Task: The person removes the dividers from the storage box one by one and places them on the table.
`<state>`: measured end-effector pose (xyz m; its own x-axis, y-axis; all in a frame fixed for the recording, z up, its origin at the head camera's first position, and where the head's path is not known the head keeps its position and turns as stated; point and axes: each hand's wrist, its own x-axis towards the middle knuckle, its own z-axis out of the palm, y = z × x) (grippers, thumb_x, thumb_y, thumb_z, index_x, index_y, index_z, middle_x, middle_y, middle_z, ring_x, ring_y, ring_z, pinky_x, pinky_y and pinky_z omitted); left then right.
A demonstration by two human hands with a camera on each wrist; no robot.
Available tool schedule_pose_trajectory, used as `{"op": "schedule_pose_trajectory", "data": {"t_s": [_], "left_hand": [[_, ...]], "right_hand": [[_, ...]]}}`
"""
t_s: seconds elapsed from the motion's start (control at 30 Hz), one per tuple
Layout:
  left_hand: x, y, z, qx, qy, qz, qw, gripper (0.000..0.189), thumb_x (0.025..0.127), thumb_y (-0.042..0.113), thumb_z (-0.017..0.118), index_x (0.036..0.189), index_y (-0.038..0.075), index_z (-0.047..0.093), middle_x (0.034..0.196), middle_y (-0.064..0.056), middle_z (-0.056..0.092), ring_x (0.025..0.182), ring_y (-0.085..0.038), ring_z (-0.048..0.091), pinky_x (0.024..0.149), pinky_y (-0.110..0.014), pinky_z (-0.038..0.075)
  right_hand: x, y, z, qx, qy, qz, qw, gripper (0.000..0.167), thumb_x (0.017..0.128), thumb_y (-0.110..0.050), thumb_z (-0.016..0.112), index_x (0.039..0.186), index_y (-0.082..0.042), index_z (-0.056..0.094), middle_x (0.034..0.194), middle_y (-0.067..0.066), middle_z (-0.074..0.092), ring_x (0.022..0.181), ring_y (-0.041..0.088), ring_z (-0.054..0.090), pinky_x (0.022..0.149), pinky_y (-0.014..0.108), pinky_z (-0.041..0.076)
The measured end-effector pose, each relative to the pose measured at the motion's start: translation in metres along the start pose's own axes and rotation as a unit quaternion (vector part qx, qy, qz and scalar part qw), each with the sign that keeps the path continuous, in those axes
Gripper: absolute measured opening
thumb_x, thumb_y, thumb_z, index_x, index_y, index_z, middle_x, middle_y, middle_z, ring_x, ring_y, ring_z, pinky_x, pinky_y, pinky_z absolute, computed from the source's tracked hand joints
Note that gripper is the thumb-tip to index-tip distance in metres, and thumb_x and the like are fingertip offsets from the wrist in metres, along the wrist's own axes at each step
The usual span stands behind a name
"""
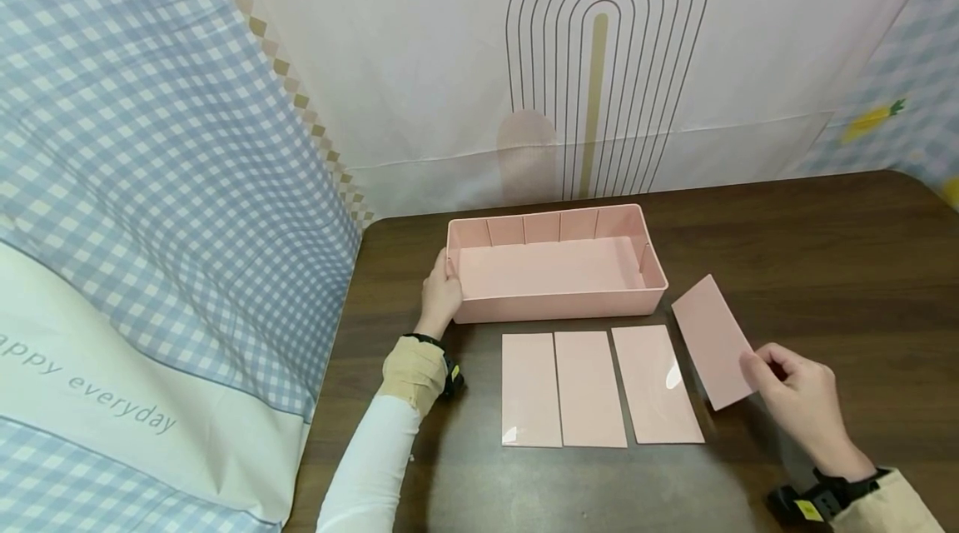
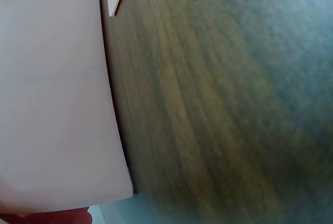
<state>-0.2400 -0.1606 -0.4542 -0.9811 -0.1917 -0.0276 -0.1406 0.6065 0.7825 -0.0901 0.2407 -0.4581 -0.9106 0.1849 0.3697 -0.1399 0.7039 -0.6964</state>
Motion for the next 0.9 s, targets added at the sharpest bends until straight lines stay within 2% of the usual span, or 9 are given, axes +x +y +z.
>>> {"op": "schedule_pose_trajectory", "data": {"t_s": [0.13,0.3,0.37,0.5,0.63,0.77,0.9], "left_hand": [[0.0,0.0,0.0,0.001,0.001,0.003,1.0,0.043,0.098,0.022,0.023,0.14,0.011,0.025,0.138,-0.014,0.038,0.125,-0.03,0.037,0.101,-0.045,0.032],[0.001,-0.001,0.0,0.0,-0.001,0.003,1.0,0.043,0.098,0.022,0.023,0.14,0.011,0.025,0.138,-0.014,0.037,0.125,-0.029,0.036,0.101,-0.045,0.031],[0.001,-0.001,0.0,0.001,-0.003,0.002,1.0,0.043,0.098,0.023,0.023,0.14,0.011,0.024,0.139,-0.013,0.036,0.126,-0.029,0.036,0.102,-0.045,0.031],[0.001,-0.001,0.0,0.002,-0.005,-0.001,1.0,0.044,0.098,0.023,0.022,0.141,0.012,0.024,0.139,-0.013,0.036,0.126,-0.029,0.035,0.102,-0.044,0.03],[0.0,-0.001,-0.001,0.002,-0.004,0.002,1.0,0.043,0.098,0.023,0.022,0.14,0.012,0.024,0.139,-0.013,0.036,0.126,-0.029,0.036,0.102,-0.045,0.031],[0.0,0.0,-0.001,0.003,-0.002,0.004,1.0,0.043,0.098,0.022,0.023,0.14,0.012,0.025,0.138,-0.013,0.038,0.125,-0.03,0.037,0.101,-0.045,0.032],[0.0,0.0,-0.001,0.003,-0.003,0.002,1.0,0.043,0.098,0.022,0.023,0.14,0.012,0.025,0.138,-0.013,0.038,0.125,-0.029,0.037,0.101,-0.045,0.032]], "right_hand": [[-0.001,0.004,0.002,0.0,-0.002,0.0,1.0,0.024,0.081,-0.008,0.058,0.058,-0.011,0.053,0.047,-0.011,0.038,0.041,0.0,0.03,0.038,0.021,0.023],[-0.003,0.033,0.012,-0.014,0.002,0.0,0.9999,0.027,0.083,-0.014,0.058,0.058,-0.02,0.05,0.046,-0.011,0.038,0.04,0.0,0.031,0.037,0.022,0.024],[-0.003,0.037,0.013,-0.016,-0.003,0.0,0.9999,0.027,0.084,-0.016,0.058,0.058,-0.021,0.05,0.046,-0.011,0.038,0.04,0.001,0.031,0.037,0.022,0.024],[-0.004,0.021,0.008,-0.015,-0.009,0.008,0.9998,0.026,0.083,-0.014,0.058,0.058,-0.016,0.051,0.046,-0.01,0.037,0.04,0.001,0.031,0.038,0.022,0.024],[-0.003,0.002,0.002,-0.008,-0.007,-0.005,0.9999,0.023,0.08,-0.007,0.058,0.058,-0.012,0.052,0.046,-0.014,0.035,0.041,-0.002,0.029,0.039,0.02,0.023],[-0.004,-0.003,0.002,-0.012,-0.003,-0.014,0.9998,0.024,0.078,-0.005,0.059,0.057,-0.013,0.052,0.047,-0.019,0.034,0.042,-0.005,0.028,0.04,0.019,0.023],[-0.004,-0.003,0.003,-0.019,-0.003,-0.014,0.9997,0.024,0.078,-0.006,0.059,0.057,-0.014,0.052,0.047,-0.018,0.034,0.043,-0.005,0.029,0.041,0.019,0.023]]}}
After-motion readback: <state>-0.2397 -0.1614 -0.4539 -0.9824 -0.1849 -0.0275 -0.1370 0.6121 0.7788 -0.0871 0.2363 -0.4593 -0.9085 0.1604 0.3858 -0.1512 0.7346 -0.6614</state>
